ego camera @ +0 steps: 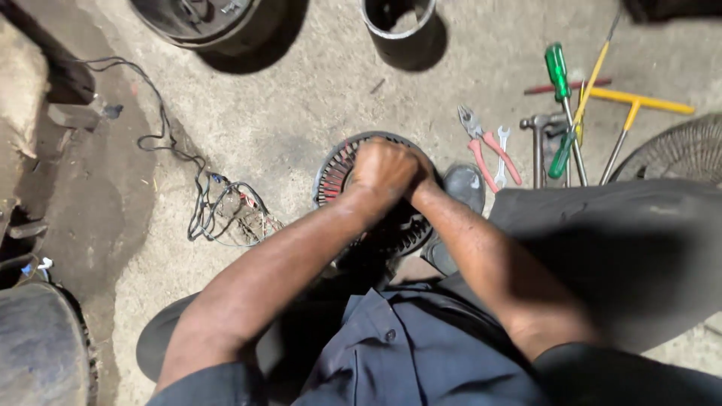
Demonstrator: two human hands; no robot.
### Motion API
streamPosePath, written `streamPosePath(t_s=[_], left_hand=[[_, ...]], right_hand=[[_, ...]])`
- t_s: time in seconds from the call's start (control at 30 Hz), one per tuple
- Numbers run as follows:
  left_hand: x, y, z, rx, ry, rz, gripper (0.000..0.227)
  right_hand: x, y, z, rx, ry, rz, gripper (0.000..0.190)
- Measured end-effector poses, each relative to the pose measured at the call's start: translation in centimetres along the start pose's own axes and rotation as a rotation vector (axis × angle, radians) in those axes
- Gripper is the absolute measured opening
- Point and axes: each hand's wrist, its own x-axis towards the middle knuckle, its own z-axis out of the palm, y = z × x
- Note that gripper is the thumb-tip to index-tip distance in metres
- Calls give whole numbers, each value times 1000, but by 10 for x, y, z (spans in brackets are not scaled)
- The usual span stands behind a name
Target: The person picks up a fan motor, places it on the floor, and uses pliers to manipulate the wires and internal components. They then disassemble the motor by hand and reassemble the housing.
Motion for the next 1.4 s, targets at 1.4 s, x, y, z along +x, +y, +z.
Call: streamPosePath(t_s=[1.4], left_hand=[[-35,-94,57,-751,-459,-374,42]], right_hand=[[-28,-76,-79,24,-97,182,78]])
